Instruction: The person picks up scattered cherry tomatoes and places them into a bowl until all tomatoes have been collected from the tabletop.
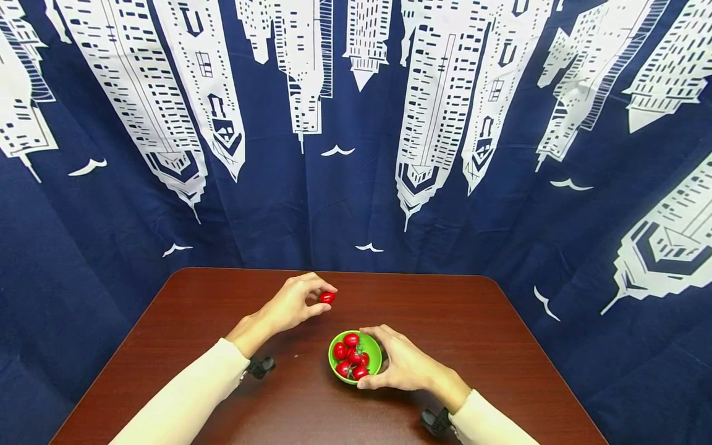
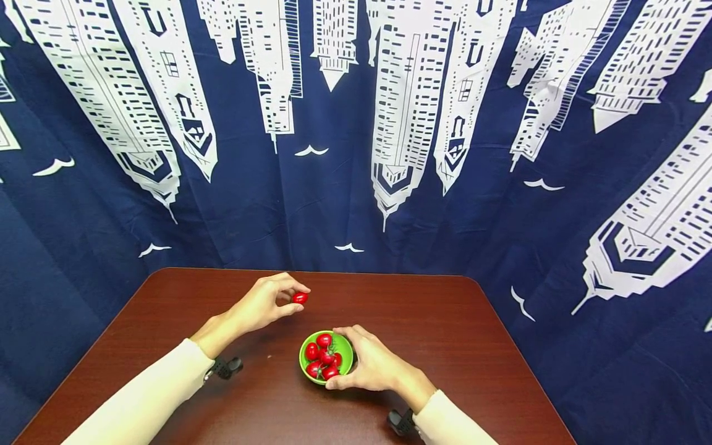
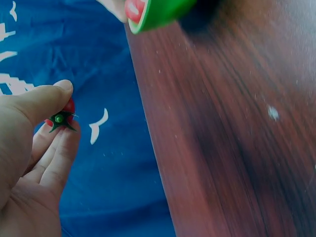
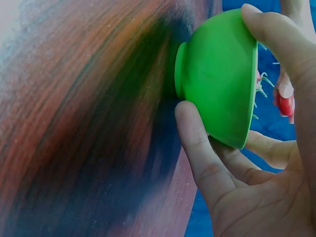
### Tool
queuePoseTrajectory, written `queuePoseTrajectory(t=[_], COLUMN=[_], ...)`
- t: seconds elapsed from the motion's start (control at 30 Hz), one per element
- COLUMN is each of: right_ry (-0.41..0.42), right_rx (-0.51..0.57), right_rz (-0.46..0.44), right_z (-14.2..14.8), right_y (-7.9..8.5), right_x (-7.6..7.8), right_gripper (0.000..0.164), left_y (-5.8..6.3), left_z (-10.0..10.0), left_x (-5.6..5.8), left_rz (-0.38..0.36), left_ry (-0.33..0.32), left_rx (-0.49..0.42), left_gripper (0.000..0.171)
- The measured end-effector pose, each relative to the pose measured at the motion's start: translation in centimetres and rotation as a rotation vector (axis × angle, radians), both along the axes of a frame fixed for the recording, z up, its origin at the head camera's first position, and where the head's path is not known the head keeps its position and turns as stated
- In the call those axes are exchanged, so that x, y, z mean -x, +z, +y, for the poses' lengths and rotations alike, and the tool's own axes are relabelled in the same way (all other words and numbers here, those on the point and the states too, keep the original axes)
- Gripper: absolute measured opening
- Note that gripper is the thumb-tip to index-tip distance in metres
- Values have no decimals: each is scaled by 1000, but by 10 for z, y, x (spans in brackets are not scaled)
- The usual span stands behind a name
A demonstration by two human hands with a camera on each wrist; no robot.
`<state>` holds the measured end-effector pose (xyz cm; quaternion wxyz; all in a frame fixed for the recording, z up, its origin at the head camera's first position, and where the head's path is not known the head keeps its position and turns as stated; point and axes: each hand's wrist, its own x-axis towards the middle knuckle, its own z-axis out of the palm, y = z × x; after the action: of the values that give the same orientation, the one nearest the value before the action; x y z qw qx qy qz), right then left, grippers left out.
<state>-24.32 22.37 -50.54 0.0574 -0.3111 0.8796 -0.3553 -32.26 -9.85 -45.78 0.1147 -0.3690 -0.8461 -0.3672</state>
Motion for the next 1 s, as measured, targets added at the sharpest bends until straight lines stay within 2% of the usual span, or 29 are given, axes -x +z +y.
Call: queuePoseTrajectory(t=[0.27,0.57,0.77,1.0], right_ry=[-15,-8,-5,0], right_rx=[52,79,82,80], right_rz=[-49,-70,-66,-73], right_z=[-1,-1,-2,-1], right_y=[2,0,0,0], right_x=[-2,0,0,1], right_gripper=[100,98,97,95], left_y=[5,4,4,3], left_z=[11,24,34,45], left_x=[-17,-26,-31,-36], left_rz=[7,13,54,47], left_ry=[-79,-136,-173,-188], left_rx=[11,32,61,78], left_gripper=[38,36,35,34])
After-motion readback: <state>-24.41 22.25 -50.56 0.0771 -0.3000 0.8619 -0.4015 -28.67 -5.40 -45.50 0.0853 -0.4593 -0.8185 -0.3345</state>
